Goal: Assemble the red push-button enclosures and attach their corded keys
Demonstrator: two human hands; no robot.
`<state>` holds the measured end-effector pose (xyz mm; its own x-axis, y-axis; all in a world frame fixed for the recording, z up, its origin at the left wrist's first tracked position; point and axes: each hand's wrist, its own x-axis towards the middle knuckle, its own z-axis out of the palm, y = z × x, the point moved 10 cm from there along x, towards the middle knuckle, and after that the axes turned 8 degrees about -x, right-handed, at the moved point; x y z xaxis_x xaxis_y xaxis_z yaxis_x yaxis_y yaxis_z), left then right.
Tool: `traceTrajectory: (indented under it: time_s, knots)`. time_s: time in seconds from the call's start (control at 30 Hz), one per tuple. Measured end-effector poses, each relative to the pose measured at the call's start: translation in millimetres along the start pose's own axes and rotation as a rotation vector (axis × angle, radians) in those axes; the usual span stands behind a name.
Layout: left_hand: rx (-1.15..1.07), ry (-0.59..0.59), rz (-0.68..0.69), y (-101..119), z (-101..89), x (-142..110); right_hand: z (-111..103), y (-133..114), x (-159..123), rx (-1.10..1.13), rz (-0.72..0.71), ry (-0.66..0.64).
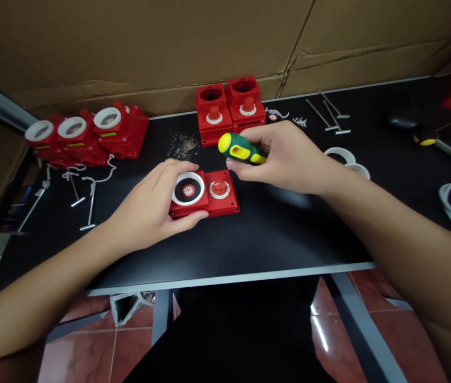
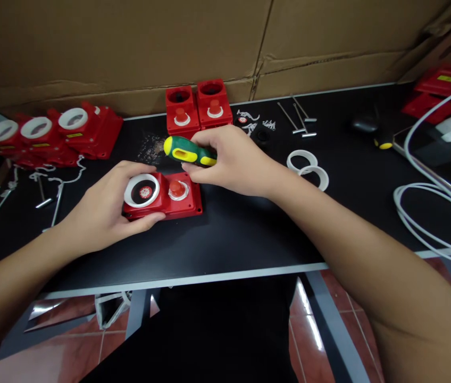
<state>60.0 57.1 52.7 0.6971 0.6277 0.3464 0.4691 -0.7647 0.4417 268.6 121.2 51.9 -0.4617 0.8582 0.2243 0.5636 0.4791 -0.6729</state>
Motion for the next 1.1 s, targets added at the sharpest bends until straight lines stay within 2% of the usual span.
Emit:
traceTrajectory:
  time_s: [0.13,0.4,0.63,0.87,1.0,1.1]
  knots:
    - [-0.005,-0.01,-0.012,0,-0.5,0,7,-1,1,-0.027,-0.056,-0.004]
    - [0.004,-0.009,-0.011,-1,1.7,0,10,-3,1,0.101,-0.11,-0.024]
    - [0.003,-0.042,-0.002,2,1.3,0,18,0,3,0.002,-0.117,-0.092]
    - [0.017,-0.051,-0.005,3,1.8,1,-2,6,-3,-0.101,-0.075,-0.197]
    - [0.033,-0.058,-0.014,3,2.9,1,-30,6,-5,-0.112,-0.043,-0.05]
    - [0.028,-0.055,-0.022,2,3.3,0,-48,-3,-9,-0.12,-0.083,0.141]
